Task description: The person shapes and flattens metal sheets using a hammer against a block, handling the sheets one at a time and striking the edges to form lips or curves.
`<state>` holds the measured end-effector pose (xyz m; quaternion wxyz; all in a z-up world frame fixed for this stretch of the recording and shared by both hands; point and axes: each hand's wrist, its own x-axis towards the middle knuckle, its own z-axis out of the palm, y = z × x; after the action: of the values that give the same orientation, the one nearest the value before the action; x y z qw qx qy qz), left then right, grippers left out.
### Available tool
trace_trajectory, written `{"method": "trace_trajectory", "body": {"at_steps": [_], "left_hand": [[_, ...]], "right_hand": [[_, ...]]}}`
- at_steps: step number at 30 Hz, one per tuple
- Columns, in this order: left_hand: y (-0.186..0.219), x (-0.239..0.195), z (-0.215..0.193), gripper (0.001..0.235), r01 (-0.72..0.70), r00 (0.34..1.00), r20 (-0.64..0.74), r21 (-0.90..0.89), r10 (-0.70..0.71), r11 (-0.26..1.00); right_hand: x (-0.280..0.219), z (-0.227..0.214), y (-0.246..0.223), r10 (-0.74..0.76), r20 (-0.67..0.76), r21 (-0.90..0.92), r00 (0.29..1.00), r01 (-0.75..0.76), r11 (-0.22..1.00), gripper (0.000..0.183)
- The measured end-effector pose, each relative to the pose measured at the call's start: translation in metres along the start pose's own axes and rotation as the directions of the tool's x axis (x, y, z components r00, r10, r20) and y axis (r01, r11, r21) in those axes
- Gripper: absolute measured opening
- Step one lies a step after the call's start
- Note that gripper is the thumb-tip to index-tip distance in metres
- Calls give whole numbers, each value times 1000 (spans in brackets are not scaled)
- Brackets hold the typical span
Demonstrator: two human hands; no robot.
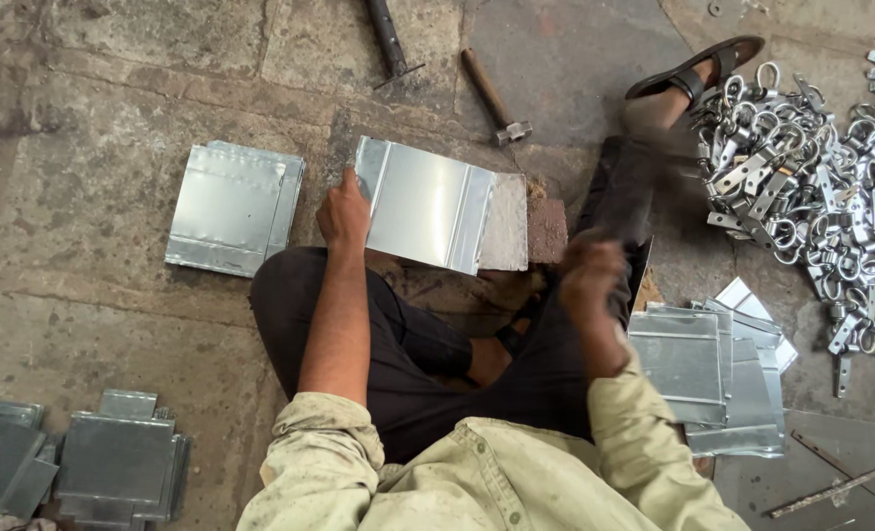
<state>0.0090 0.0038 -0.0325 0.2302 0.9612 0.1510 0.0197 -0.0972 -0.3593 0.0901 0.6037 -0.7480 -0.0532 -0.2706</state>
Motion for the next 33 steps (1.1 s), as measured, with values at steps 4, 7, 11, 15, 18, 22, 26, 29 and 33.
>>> {"method": "trace_trajectory", "body": {"at_steps": [4,7,11,15,18,22,26,29,33], "left_hand": [[-5,7,10,42,-7,999,-42,-56,5,998],[-11,7,19,44,10,1000,4,-4,-10,1000],[-12,6,24,38,-5,1000,-30,45,6,999],[-13,9,28,39,19,999,30,3,-19,1000],[-21,10,37,42,-8,1000,4,39,7,999],[-21,19,49,43,14,998,53,27,-16,1000],[-24,8,46,34,-110,993,-31,47,112,993],[-12,8,33,29,-100,995,-27,17,100,995],[-10,4,30,33,-110,994,-22,26,110,994]], "right_hand": [[-23,4,-3,607,170,-346,776,-530,774,41],[-10,-2,-39,712,120,-260,692,-671,695,39],[-1,-8,-57,537,97,30,838,-541,840,37],[-20,-1,-4,235,99,81,967,-243,967,42],[-44,2,31,163,258,-294,952,-84,952,39],[-42,-8,29,559,261,-409,787,-434,803,34],[-44,-22,-1,675,195,-177,712,-651,738,38],[-30,-12,-1,580,170,-33,797,-584,811,38],[-49,-9,39,344,132,-82,930,-335,939,44]]}}
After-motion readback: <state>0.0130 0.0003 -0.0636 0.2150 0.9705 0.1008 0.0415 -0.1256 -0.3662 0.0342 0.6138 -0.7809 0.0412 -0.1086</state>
